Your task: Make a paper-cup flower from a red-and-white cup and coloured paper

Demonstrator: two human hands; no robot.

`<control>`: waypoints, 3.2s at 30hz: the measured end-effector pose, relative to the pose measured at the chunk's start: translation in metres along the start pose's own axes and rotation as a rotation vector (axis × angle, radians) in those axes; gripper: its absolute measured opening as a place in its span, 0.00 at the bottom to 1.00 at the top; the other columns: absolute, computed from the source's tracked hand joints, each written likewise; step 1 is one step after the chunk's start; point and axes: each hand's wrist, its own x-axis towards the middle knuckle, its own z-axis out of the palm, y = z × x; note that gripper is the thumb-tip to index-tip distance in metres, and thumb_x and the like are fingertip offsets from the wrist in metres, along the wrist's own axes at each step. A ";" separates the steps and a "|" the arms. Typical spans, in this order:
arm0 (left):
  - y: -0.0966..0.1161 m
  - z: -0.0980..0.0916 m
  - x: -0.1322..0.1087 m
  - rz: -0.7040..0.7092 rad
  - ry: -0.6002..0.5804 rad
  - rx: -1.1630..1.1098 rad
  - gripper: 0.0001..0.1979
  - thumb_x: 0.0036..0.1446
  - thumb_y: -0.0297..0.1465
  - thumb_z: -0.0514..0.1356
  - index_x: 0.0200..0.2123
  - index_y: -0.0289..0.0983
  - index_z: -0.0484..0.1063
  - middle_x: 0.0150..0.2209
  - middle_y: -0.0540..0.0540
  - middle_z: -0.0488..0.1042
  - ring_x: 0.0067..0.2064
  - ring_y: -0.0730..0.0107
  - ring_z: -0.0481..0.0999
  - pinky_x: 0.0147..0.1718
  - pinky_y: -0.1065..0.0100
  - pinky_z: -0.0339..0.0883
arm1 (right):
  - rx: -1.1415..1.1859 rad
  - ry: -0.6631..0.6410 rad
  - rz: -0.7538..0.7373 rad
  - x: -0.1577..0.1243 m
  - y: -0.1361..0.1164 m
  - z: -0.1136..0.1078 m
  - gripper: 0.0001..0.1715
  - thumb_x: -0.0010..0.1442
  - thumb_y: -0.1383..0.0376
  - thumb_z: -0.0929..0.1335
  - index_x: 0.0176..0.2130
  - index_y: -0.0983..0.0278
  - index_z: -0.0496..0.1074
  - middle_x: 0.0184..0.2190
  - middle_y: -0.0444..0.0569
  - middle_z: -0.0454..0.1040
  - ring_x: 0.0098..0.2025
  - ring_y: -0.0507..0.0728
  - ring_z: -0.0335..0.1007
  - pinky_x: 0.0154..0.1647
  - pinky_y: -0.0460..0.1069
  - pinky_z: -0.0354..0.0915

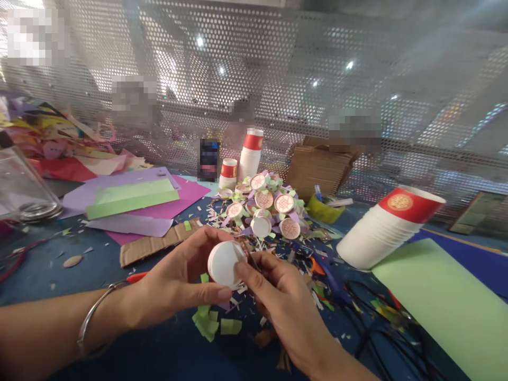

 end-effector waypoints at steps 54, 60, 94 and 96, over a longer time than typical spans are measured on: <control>0.003 0.003 0.003 -0.334 0.197 -0.171 0.14 0.52 0.30 0.69 0.38 0.34 0.68 0.33 0.43 0.78 0.33 0.67 0.79 0.32 0.66 0.75 | 0.010 0.020 0.017 0.001 -0.001 -0.003 0.21 0.55 0.51 0.76 0.40 0.64 0.75 0.24 0.40 0.65 0.21 0.45 0.48 0.16 0.42 0.42; 0.004 -0.004 0.003 -0.371 0.147 -0.251 0.10 0.56 0.34 0.66 0.35 0.33 0.73 0.32 0.41 0.80 0.32 0.63 0.82 0.31 0.67 0.76 | 0.068 0.002 0.031 0.002 -0.001 -0.003 0.17 0.56 0.53 0.76 0.36 0.63 0.75 0.26 0.40 0.65 0.21 0.45 0.46 0.15 0.42 0.40; 0.012 -0.024 0.005 0.379 0.022 0.848 0.13 0.55 0.26 0.67 0.27 0.36 0.64 0.50 0.41 0.73 0.54 0.63 0.73 0.54 0.61 0.66 | -0.176 0.078 -0.212 -0.001 -0.004 -0.008 0.20 0.63 0.47 0.69 0.42 0.60 0.73 0.23 0.41 0.66 0.23 0.48 0.55 0.20 0.45 0.50; 0.011 -0.027 0.005 0.411 0.066 0.892 0.13 0.56 0.26 0.66 0.27 0.37 0.63 0.50 0.42 0.72 0.55 0.63 0.73 0.53 0.61 0.67 | -0.208 0.056 -0.198 -0.001 -0.003 -0.008 0.21 0.63 0.46 0.68 0.42 0.61 0.72 0.22 0.41 0.65 0.23 0.48 0.54 0.21 0.45 0.49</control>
